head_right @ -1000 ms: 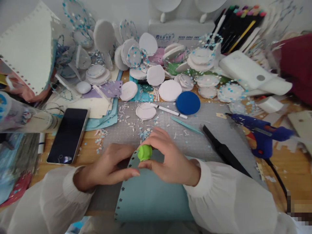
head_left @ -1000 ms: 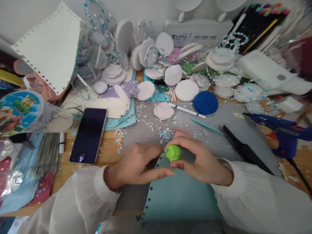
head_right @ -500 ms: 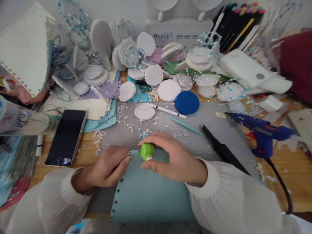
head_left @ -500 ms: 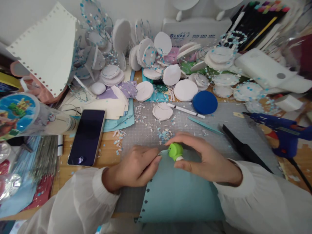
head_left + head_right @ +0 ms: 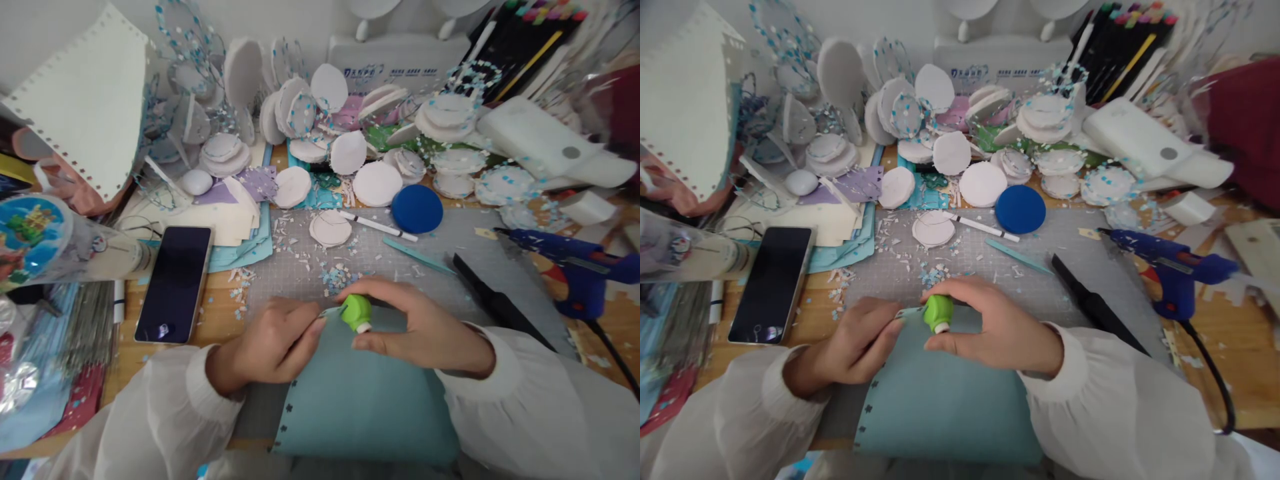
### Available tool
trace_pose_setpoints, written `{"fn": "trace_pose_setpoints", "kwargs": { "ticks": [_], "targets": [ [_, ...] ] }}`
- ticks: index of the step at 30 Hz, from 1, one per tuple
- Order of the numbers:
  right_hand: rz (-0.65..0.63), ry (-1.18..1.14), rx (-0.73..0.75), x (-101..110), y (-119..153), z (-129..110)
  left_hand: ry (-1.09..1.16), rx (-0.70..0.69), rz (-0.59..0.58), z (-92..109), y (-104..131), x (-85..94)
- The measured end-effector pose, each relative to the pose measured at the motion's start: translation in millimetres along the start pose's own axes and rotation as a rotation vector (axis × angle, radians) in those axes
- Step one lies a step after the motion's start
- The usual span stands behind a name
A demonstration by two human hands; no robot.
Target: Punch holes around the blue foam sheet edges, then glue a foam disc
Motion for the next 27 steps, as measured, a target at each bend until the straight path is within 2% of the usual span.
{"fn": "trace_pose_setpoints", "kwargs": {
  "ticks": [4,10,19,24,27],
  "targets": [
    [0.031,-0.05,0.063,3.6,-0.6,-1.0,-0.004,0.008,0.001,-0.4,0.1,0.6],
    [0.096,-0.169,-0.005,10.8,1.7,3.6,-0.007,0.005,0.021,-1.0,0.4,1.9],
    [0.13,-0.043,0.164,12.5,2.8,-9.0,-0.032,-0.005,-0.005,-0.5,0.4,0.4],
    [0.129,0.112,0.178,7.6,1.6,-8.1,-0.043,-0.036,-0.02,0.4,0.9,-2.0],
    [0.084,0.101,0.171,4.4,1.5,-8.3,-0.041,-0.041,-0.011,0.6,0.5,-2.1]
  ]
}}
Point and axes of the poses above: each hand's wrist, its own y-axis away from the middle knuckle, its own x-axis out of the back of the hand, z = x × y, the point moved 5 cm from there along -y, towards the middle knuckle, and after that the axes turned 6 degrees about -y, right-handed, at the moved point
